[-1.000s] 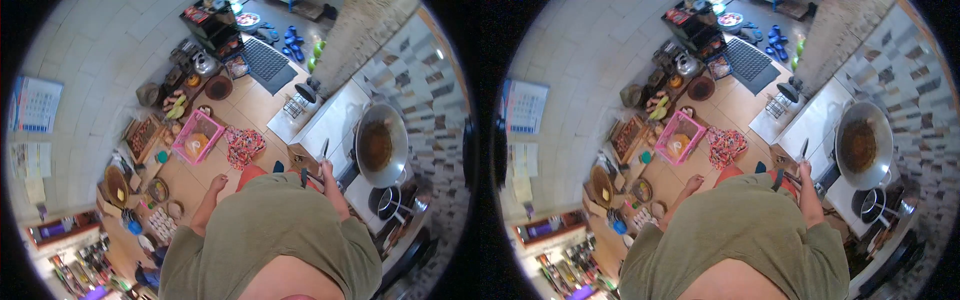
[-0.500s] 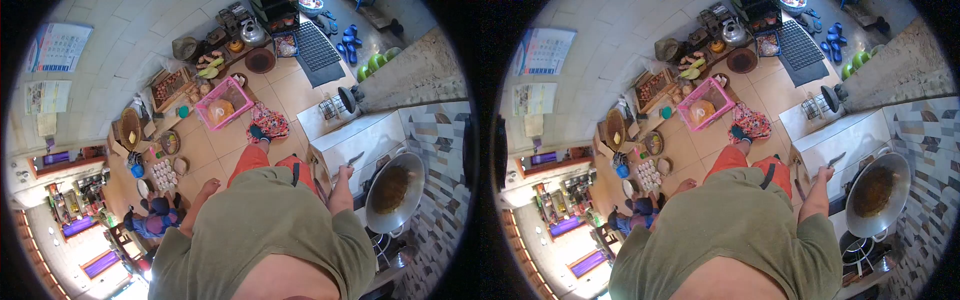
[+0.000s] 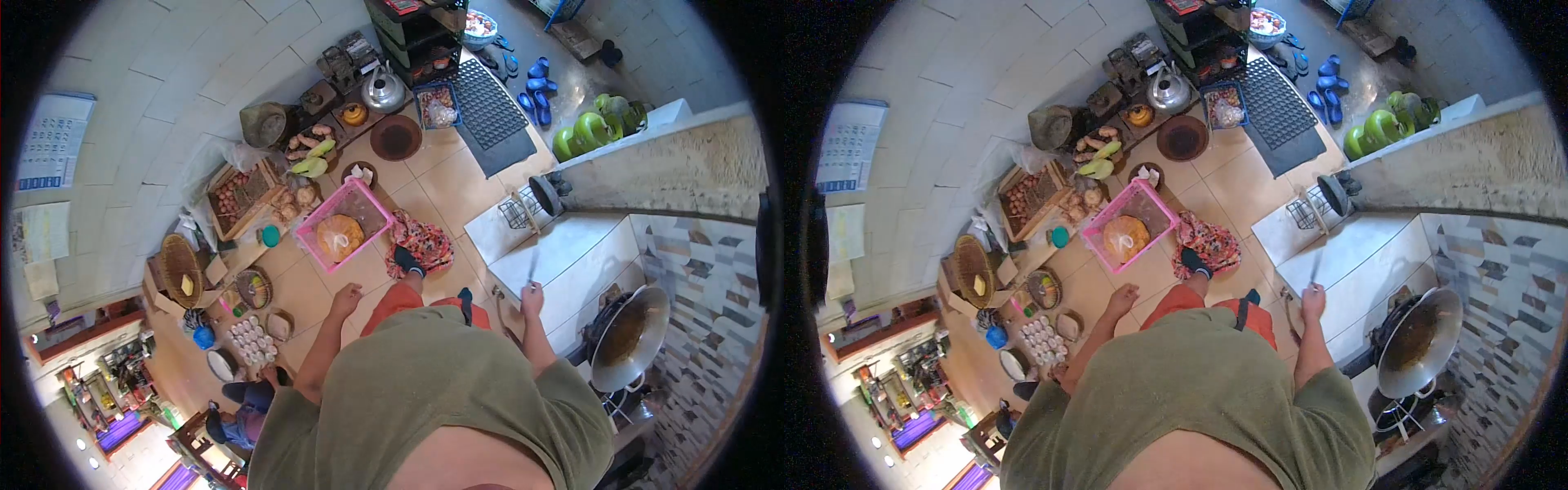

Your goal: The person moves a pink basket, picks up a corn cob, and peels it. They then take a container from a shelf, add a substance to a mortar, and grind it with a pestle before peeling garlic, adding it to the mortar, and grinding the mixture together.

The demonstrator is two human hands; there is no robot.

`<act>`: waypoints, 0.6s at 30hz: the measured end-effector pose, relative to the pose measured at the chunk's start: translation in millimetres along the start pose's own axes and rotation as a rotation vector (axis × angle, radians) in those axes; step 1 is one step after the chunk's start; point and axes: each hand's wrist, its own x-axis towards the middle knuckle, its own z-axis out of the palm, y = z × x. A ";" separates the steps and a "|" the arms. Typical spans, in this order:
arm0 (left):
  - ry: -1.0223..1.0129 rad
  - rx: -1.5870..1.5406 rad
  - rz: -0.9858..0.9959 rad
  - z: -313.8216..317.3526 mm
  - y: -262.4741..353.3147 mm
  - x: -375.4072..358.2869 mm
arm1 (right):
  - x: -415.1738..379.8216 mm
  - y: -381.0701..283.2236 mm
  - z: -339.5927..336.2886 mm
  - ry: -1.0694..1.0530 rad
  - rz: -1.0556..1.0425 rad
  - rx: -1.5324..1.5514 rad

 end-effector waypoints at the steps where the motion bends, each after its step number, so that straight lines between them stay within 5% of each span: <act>1: -0.024 0.013 0.096 -4.1 9.2 14.0 | -3.7 -25.2 3.7 -0.082 -0.082 -0.127; 6: -0.221 -0.047 0.315 -20.1 28.8 74.3 | -4.7 -142.7 32.5 -0.395 -0.033 0.128; 7: -0.349 -0.034 0.290 -23.1 33.2 79.7 | -12.7 -176.9 28.6 -0.401 -0.040 0.109; 9: -0.473 -0.042 0.245 -27.2 37.3 91.9 | -25.9 -227.2 25.3 -0.456 -0.401 -0.009; 11: -0.690 0.034 0.015 -26.3 34.6 102.5 | -12.1 -238.4 35.1 -0.566 -0.422 -0.139; 15: -0.553 -0.204 -0.092 -26.4 33.5 106.6 | 21.1 -278.0 55.8 -0.810 -0.419 -0.305; 18: -0.506 -0.186 0.113 -24.9 43.5 110.7 | 57.3 -335.5 69.2 -0.955 -0.414 -0.326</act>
